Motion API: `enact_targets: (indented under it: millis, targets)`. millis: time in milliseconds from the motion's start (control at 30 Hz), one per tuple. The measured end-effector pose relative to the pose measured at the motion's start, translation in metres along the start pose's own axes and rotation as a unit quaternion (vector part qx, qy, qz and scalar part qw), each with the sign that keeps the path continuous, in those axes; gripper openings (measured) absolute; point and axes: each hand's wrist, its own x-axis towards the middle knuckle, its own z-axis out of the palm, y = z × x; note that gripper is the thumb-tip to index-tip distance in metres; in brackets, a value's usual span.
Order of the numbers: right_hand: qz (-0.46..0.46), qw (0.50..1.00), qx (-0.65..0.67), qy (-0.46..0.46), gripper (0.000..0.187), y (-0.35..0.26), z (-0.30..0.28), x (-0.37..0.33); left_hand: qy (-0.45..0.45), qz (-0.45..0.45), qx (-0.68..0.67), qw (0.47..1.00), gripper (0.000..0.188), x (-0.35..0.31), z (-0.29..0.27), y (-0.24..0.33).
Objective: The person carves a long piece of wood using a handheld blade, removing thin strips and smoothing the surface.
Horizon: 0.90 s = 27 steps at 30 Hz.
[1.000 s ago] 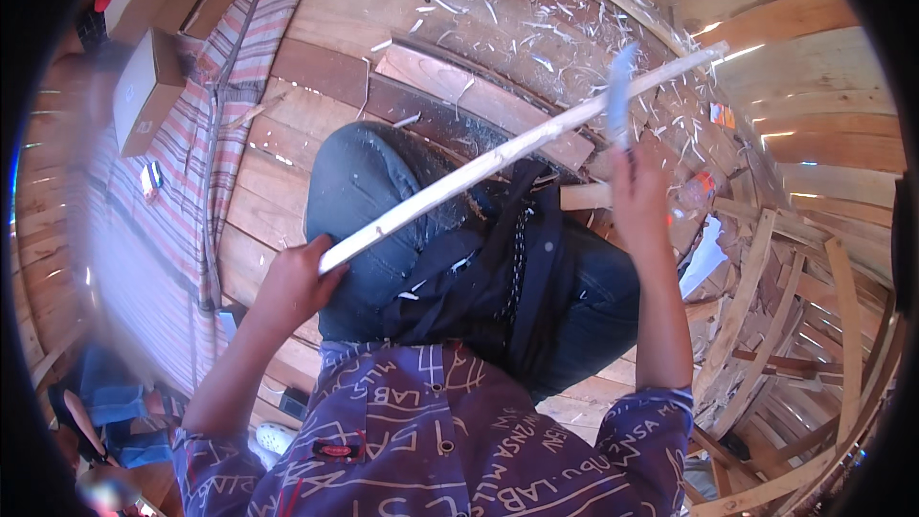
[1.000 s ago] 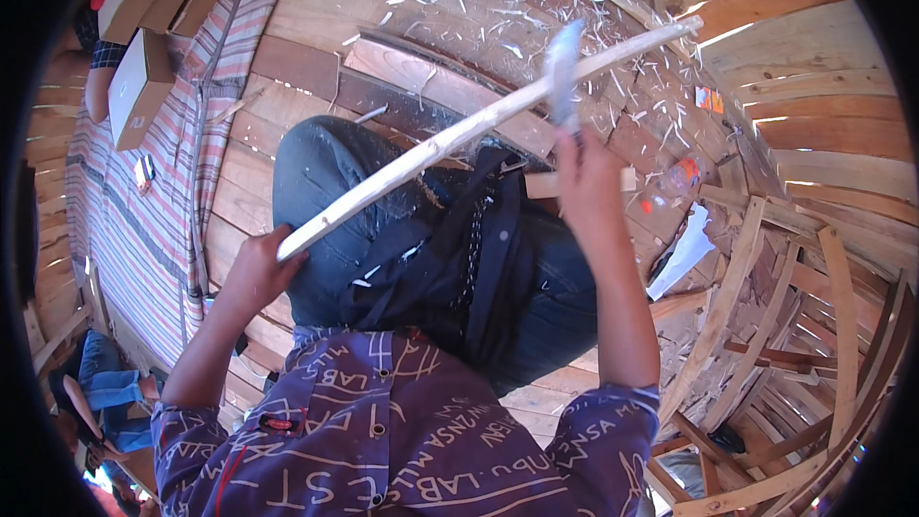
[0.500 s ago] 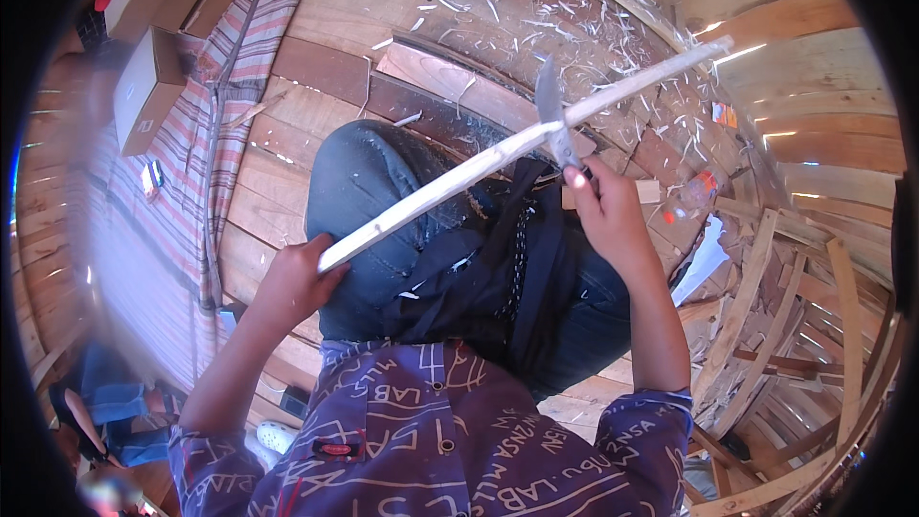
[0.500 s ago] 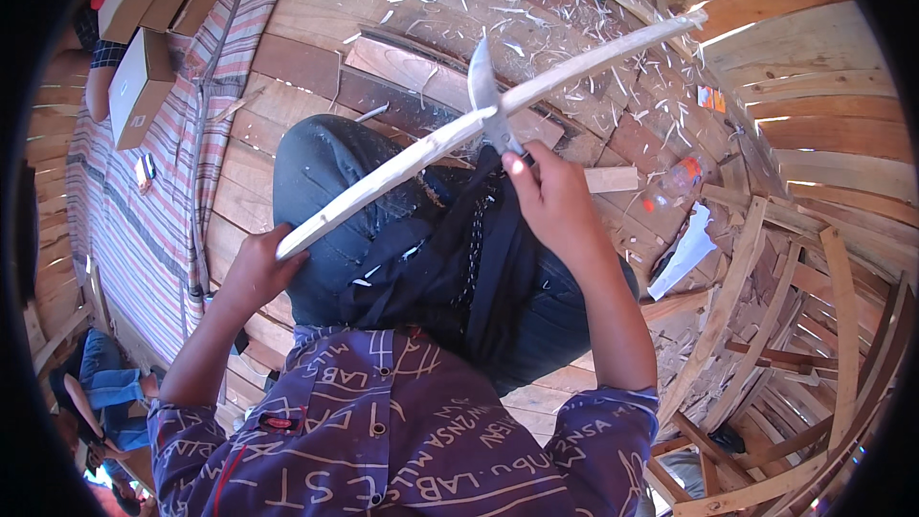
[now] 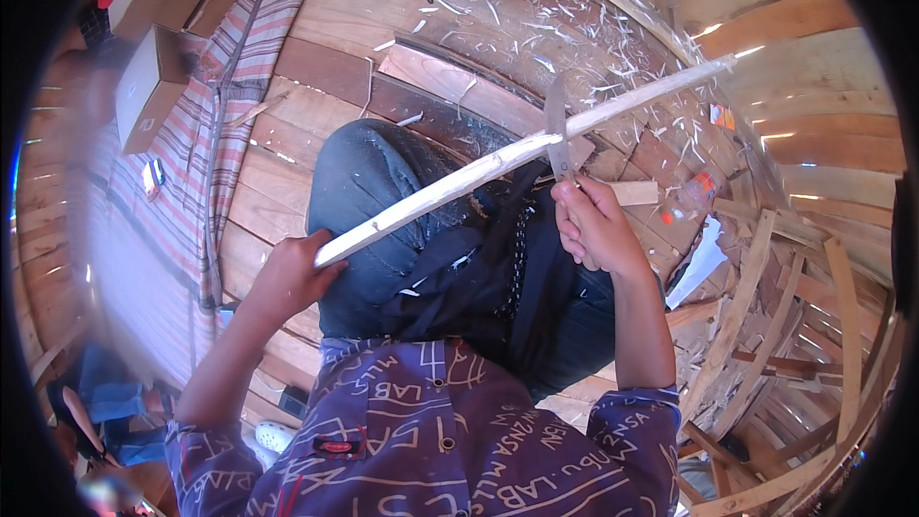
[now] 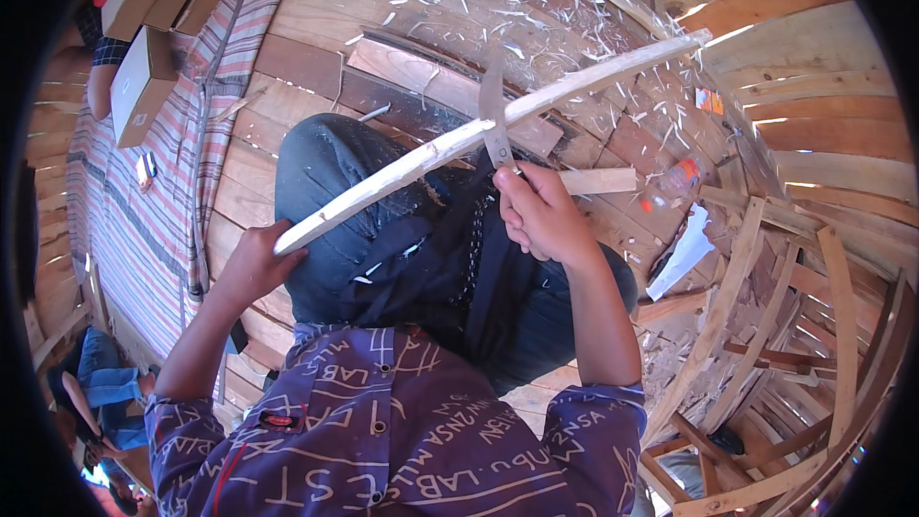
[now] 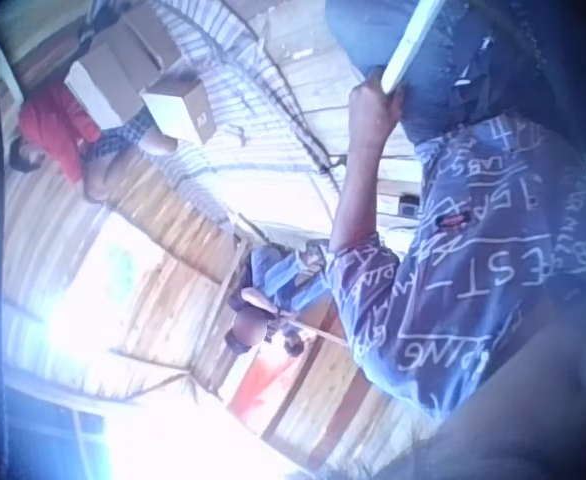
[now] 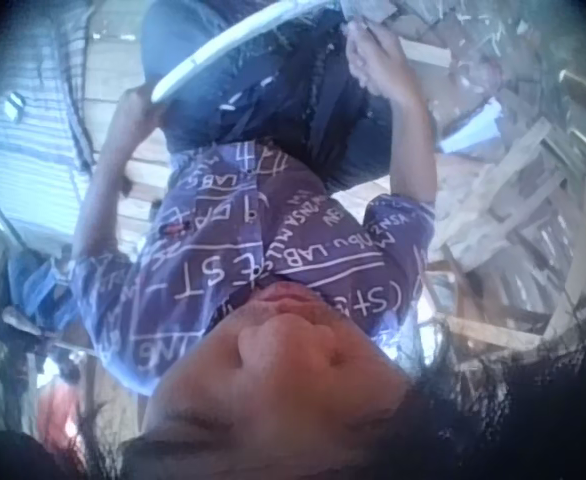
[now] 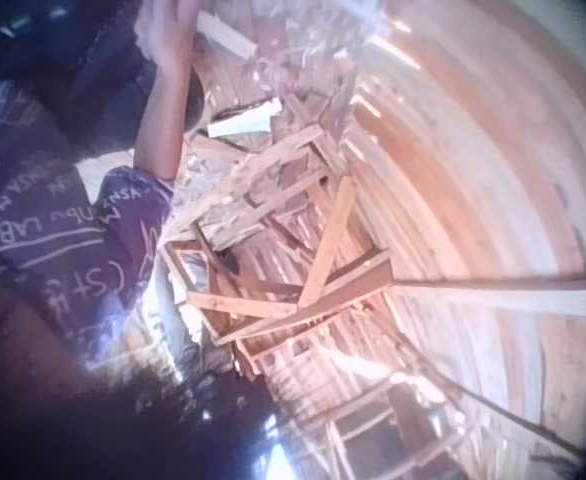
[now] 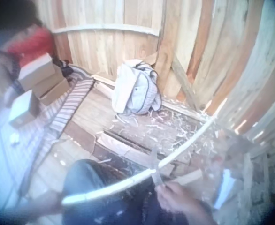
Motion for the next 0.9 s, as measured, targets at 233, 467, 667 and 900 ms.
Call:
enact_targets:
  millis: [233,467,667,900]
  targets:
    - [-0.030,1.000,-0.004,0.004,0.031,0.005,-0.004,0.005,0.002,0.002,-0.010,1.000,0.022,0.001,0.000,0.002]
    - [-0.201,0.881,-0.314,0.291,0.030,0.001,-0.022,0.008,0.005,-0.014,-0.009,1.000,0.022,0.000,0.005,0.001]
    - [-0.168,0.936,-0.289,0.110,0.028,0.014,0.008,0.005,0.019,0.002,-0.001,1.000,0.022,0.001,0.002,0.003]
    - [0.006,0.998,-0.038,-0.044,0.025,0.000,-0.007,0.006,0.005,0.001,-0.007,1.000,0.021,0.000,-0.003,0.004]
